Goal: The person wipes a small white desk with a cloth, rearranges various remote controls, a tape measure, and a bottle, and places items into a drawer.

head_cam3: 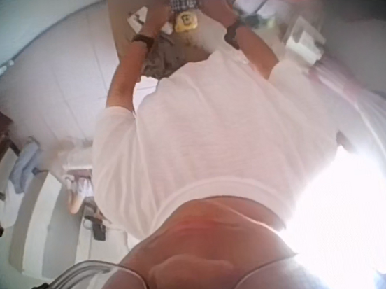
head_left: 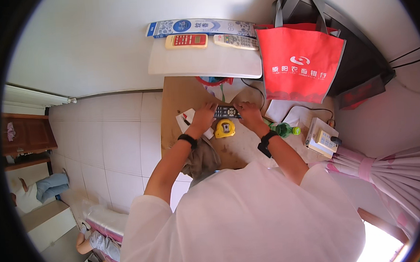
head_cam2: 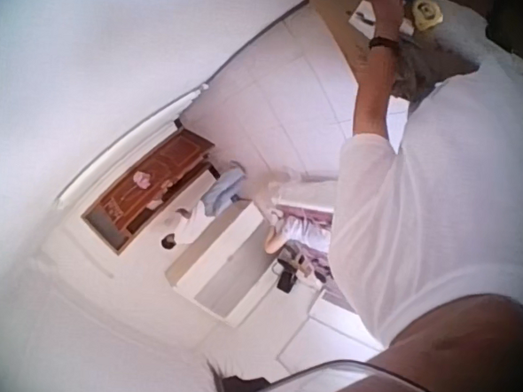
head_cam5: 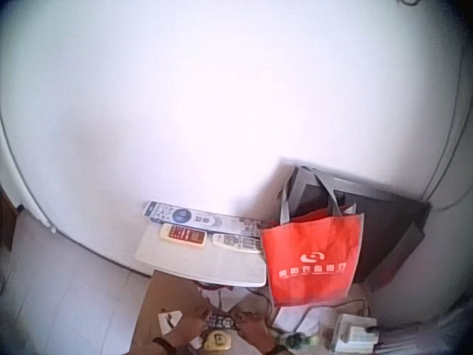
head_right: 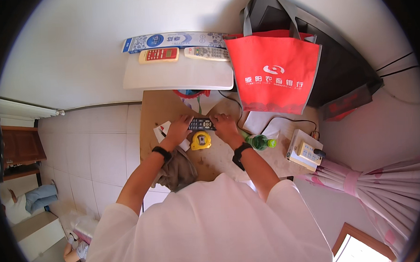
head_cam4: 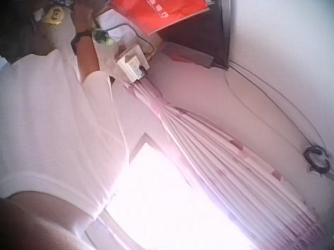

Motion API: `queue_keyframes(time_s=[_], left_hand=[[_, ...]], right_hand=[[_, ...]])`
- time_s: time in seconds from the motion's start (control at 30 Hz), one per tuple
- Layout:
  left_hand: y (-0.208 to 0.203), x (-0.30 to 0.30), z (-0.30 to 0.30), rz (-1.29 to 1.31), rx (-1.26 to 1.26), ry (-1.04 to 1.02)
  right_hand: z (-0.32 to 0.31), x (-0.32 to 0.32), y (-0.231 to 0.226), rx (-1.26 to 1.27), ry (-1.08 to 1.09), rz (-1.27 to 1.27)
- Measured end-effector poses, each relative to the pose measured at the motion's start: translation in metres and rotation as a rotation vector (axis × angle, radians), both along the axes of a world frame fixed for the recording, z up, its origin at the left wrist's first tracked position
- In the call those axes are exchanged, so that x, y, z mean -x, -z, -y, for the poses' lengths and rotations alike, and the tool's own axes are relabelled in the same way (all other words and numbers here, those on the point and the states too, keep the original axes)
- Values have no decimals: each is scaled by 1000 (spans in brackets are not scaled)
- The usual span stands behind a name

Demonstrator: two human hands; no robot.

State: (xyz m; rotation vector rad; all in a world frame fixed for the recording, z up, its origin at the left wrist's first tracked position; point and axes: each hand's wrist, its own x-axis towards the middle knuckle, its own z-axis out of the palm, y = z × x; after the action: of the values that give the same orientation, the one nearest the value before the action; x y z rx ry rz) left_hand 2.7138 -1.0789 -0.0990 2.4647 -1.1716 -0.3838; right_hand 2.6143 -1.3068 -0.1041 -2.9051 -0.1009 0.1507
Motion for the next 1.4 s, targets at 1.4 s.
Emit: queue_keyframes(time_s=[1.4], left_hand=[[-17, 53, -17, -46, 306, -15]], right_hand=[[-58, 29, -24, -247, -56, -1]])
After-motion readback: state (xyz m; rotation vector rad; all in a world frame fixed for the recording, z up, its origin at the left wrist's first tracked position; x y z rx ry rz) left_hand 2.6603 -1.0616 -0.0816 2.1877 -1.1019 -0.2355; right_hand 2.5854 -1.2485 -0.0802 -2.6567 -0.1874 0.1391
